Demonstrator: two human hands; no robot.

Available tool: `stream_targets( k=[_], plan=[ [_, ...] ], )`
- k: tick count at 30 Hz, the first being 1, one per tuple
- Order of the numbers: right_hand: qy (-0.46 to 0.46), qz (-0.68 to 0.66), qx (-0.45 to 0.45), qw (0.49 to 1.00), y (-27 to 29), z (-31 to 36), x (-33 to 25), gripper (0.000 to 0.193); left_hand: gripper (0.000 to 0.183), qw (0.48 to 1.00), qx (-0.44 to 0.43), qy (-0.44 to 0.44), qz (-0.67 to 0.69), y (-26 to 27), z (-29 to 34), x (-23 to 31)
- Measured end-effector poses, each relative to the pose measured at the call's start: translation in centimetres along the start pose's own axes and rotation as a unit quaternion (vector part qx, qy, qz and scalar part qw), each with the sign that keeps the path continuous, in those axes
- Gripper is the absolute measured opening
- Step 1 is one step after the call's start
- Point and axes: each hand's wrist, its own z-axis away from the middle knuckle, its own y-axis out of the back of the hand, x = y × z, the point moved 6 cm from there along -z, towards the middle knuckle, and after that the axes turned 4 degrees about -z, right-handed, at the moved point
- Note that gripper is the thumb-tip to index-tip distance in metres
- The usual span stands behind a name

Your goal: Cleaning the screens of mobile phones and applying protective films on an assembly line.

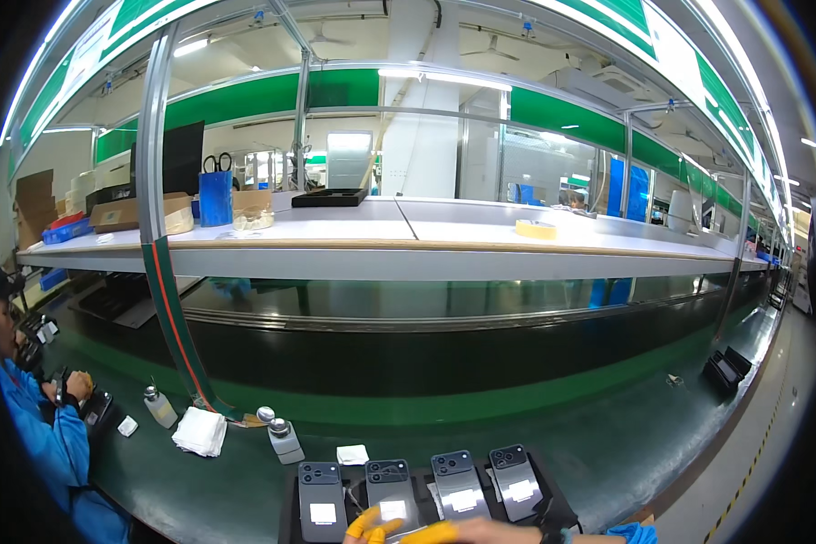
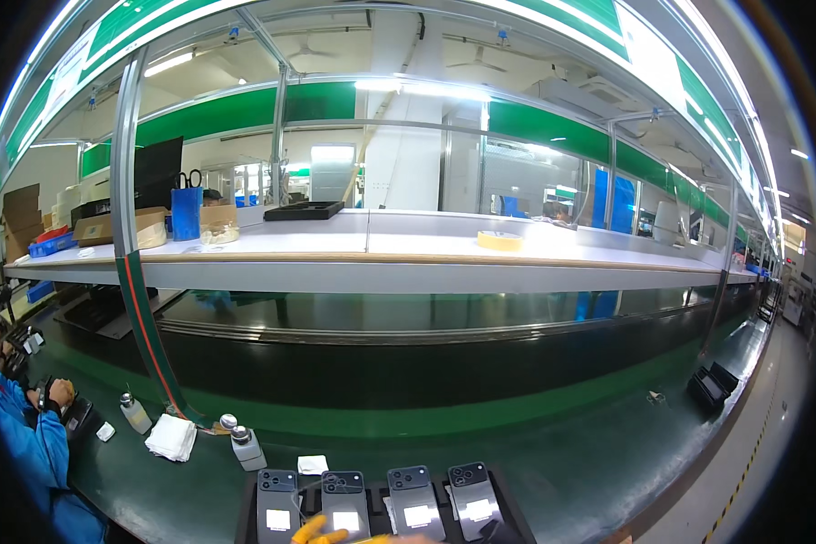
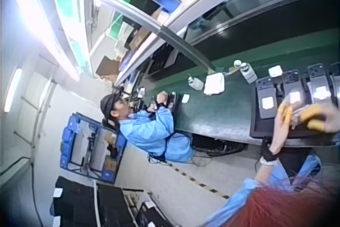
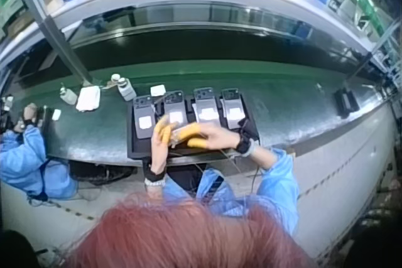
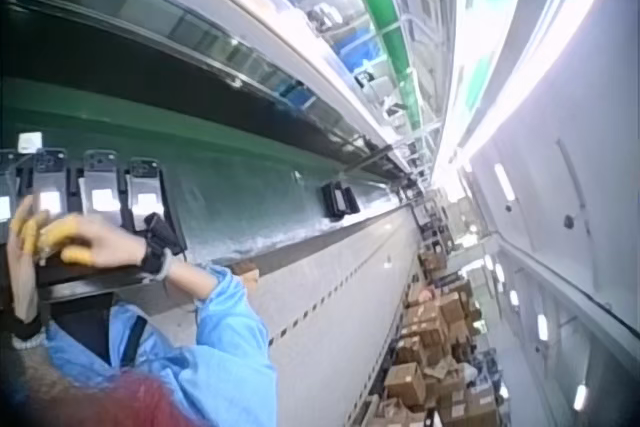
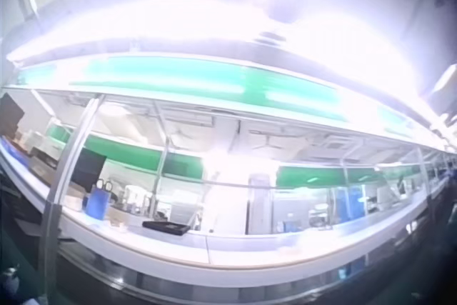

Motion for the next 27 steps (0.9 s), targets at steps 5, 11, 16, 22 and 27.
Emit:
stream_targets(
  k=[5, 11, 16, 22, 27],
  plan=[
    [-0.08, 0.398, 0.063, 0.912, 5.4, 3.7, 5.8, 0.031, 0.041, 0.993, -0.003, -0.097, -0.069, -0.8, 0.1, 2.1],
    [-0.045, 0.467, 0.051, 0.882, 4.0, 4.4, 5.8, 0.031, 0.036, 0.997, 0.021, -0.062, -0.033, -2.1, -0.1, 1.5],
    [-0.046, 0.469, 0.019, 0.882, 4.0, 3.6, 6.6, 0.021, 0.034, 0.998, 0.031, -0.046, -0.01, -2.7, 0.2, -0.4],
    [-0.006, 0.497, -0.007, 0.868, 3.7, 3.5, 6.4, 0.017, 0.032, 0.997, 0.065, -0.049, -0.007, -2.8, 0.3, -1.5],
    [-0.075, 0.264, 0.048, 0.96, 7.3, 4.7, 11.7, 0.017, 0.029, 0.992, 0.062, -0.096, -0.046, -3.2, 0.0, -1.7]
  ],
)
